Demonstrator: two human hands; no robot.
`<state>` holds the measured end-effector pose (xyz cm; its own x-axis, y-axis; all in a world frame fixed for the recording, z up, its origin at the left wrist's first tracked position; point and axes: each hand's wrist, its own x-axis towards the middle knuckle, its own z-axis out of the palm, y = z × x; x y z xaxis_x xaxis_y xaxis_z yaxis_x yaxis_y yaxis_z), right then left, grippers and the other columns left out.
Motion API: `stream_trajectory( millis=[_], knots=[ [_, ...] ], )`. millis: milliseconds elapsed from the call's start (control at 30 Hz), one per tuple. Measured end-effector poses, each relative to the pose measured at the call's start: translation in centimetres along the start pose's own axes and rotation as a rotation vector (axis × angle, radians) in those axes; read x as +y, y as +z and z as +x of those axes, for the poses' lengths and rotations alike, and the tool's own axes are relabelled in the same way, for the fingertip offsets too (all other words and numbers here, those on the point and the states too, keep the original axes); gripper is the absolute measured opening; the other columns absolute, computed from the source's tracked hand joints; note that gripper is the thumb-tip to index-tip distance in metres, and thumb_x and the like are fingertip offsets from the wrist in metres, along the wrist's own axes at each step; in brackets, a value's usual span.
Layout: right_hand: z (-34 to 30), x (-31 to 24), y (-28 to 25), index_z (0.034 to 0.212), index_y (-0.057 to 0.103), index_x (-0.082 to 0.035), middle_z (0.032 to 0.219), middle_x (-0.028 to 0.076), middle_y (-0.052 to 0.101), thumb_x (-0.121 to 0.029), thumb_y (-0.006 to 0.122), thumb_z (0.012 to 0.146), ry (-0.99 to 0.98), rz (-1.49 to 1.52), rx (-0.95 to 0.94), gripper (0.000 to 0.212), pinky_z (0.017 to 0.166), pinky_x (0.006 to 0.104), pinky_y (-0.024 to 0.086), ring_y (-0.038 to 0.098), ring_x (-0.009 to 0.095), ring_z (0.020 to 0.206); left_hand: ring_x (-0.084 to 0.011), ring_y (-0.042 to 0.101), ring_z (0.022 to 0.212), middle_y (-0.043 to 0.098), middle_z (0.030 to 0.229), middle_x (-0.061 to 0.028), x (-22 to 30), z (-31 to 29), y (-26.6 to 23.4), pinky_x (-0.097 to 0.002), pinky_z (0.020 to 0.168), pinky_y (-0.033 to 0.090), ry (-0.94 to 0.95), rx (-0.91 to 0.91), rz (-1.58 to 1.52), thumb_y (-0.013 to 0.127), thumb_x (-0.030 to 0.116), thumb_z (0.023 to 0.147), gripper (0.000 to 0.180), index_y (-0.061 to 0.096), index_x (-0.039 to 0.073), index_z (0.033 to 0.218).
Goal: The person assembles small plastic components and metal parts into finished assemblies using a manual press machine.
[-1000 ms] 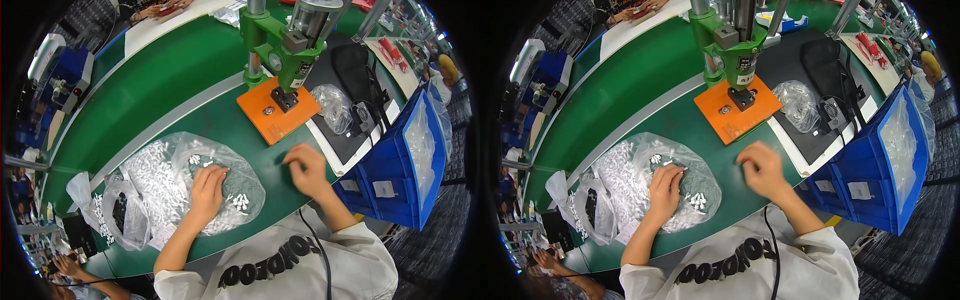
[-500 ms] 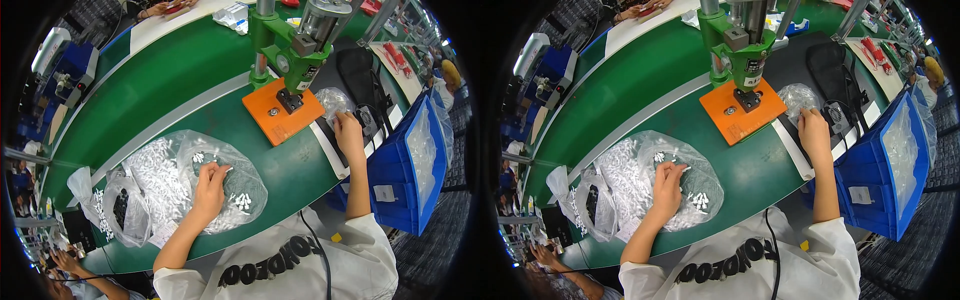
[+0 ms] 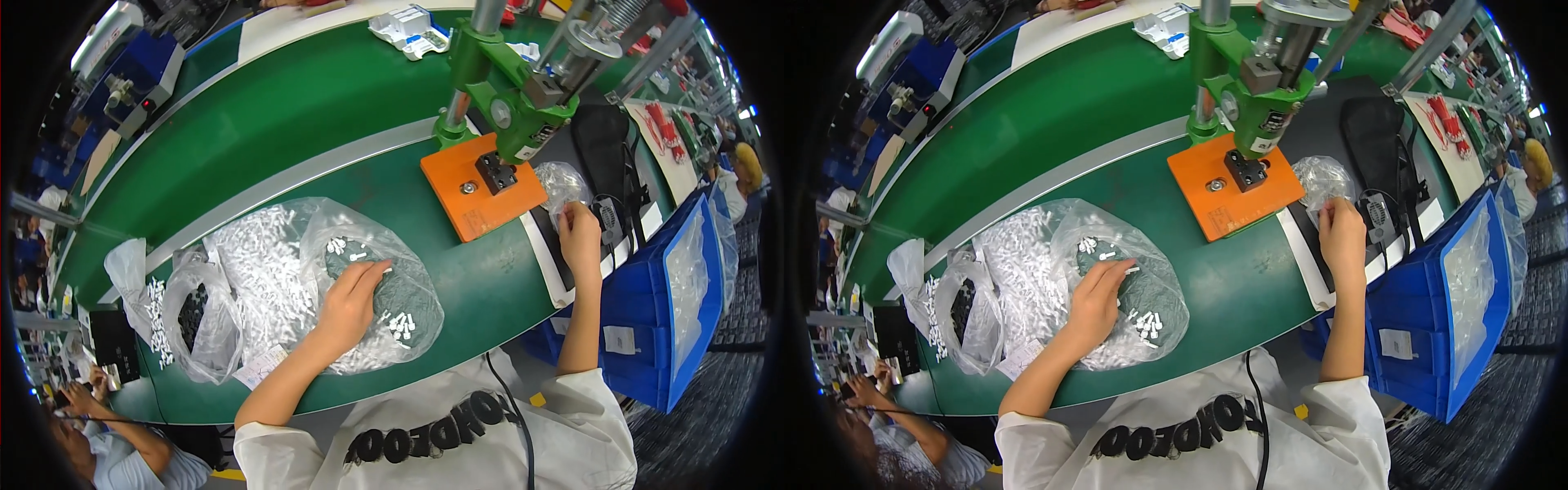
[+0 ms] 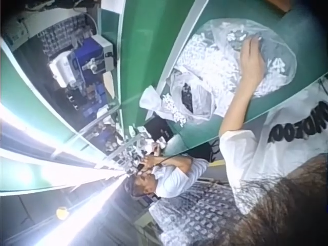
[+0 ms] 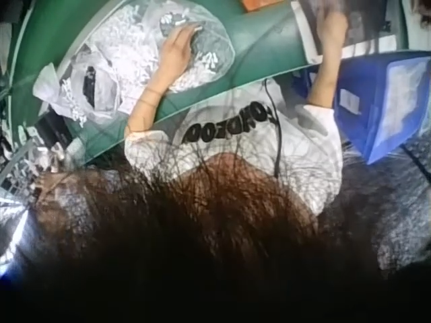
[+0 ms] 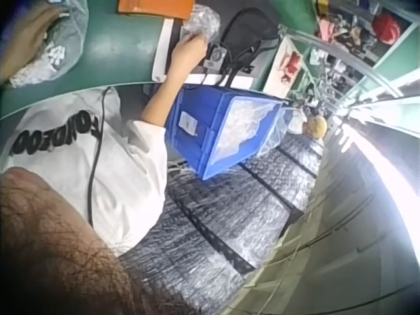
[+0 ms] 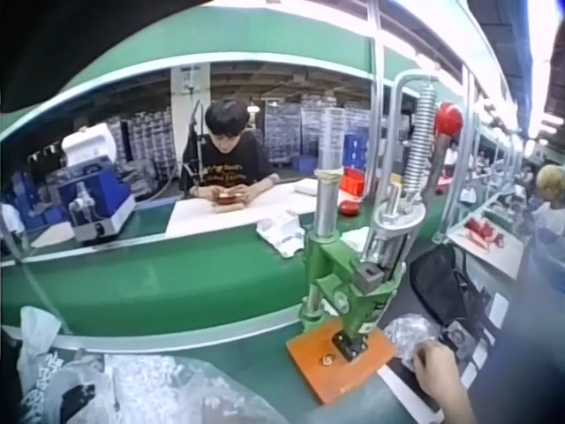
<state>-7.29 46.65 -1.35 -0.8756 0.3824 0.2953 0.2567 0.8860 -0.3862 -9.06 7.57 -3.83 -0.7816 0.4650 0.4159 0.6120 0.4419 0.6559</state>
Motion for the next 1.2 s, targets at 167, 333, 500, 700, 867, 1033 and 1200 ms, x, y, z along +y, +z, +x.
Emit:
stream_trajectory(
  millis=[167,333,500,700,867,1033,1200],
  knots=[
    [-0.3,-1.4,-1.1,0.096,0.065,0.006,0.081,0.02,0.067,-0.007,0.062,0.09,-0.071,0.01,0.071,0.014,0.063,0.0381,0.051,0.065,0.03,0.066,-0.033,0.064,0.089,0.062,0.102,-0.0162,-0.2,-0.1,0.1,-0.0378,0.076,0.054,0.016,0.012,0.015,0.061,-0.013,0.08,0.041,0.063,0.0,0.119],
    [-0.5,-2.0,-1.3,0.096,0.066,0.006,0.083,0.019,0.066,-0.006,0.061,0.09,-0.064,0.035,0.071,0.014,0.065,0.0382,0.051,0.065,0.03,0.068,-0.0322,0.063,0.083,0.062,0.093,-0.0144,0.0,-0.3,-0.1,-0.0387,0.072,0.052,-0.001,0.013,-0.07,0.06,-0.012,0.08,0.037,0.063,0.001,0.116],
    [-1.4,-3.6,-1.5,0.096,0.069,0.002,0.073,0.01,0.064,-0.007,0.063,0.092,-0.072,0.123,0.192,0.011,0.056,0.0277,0.045,0.058,0.015,0.061,-0.0314,0.062,0.08,0.061,0.088,-0.0138,-0.5,-0.1,0.3,-0.0394,0.07,0.051,0.043,0.045,-0.062,0.062,-0.007,0.083,0.032,0.063,0.001,0.113],
    [-1.4,-5.5,-2.1,0.096,0.069,0.001,0.075,0.006,0.067,-0.007,0.064,0.093,-0.092,0.238,0.211,0.01,0.058,0.0237,0.047,0.062,0.01,0.066,-0.0309,0.061,0.073,0.061,0.08,-0.0128,-0.9,-0.1,0.6,-0.0399,0.067,0.051,0.092,0.095,-0.027,0.065,0.003,0.087,0.026,0.061,0.002,0.113],
    [-2.0,-6.9,-2.1,0.095,0.067,0.003,0.079,0.006,0.066,-0.003,0.063,0.092,-0.22,0.35,0.137,0.007,0.06,0.0235,0.046,0.059,0.01,0.065,-0.0326,0.063,0.077,0.063,0.081,-0.013,-1.3,-1.0,0.7,-0.0418,0.071,0.052,0.024,0.09,-0.003,0.065,0.009,0.089,0.023,0.06,0.004,0.111],
    [-5.1,-13.7,-0.5,0.088,0.065,0.002,0.077,0.01,0.064,0.002,0.064,0.084,-0.563,0.455,-0.068,0.005,0.062,0.0275,0.046,0.059,0.018,0.065,-0.0334,0.063,0.09,0.064,0.087,-0.0141,-1.1,-1.2,0.9,-0.0427,0.079,0.051,0.061,0.01,-0.071,0.06,0.007,0.087,0.027,0.058,0.004,0.113],
    [-7.5,-24.0,1.5,0.093,0.066,0.0,0.087,0.014,0.067,0.008,0.069,0.074,-1.077,0.585,-0.535,0.021,0.066,0.0367,0.052,0.065,0.03,0.073,-0.0325,0.062,0.097,0.065,0.098,-0.0119,-1.9,-1.9,0.6,-0.0384,0.084,0.05,0.073,-0.052,-0.131,0.069,0.008,0.073,0.038,0.061,0.005,0.11]
  ],
)
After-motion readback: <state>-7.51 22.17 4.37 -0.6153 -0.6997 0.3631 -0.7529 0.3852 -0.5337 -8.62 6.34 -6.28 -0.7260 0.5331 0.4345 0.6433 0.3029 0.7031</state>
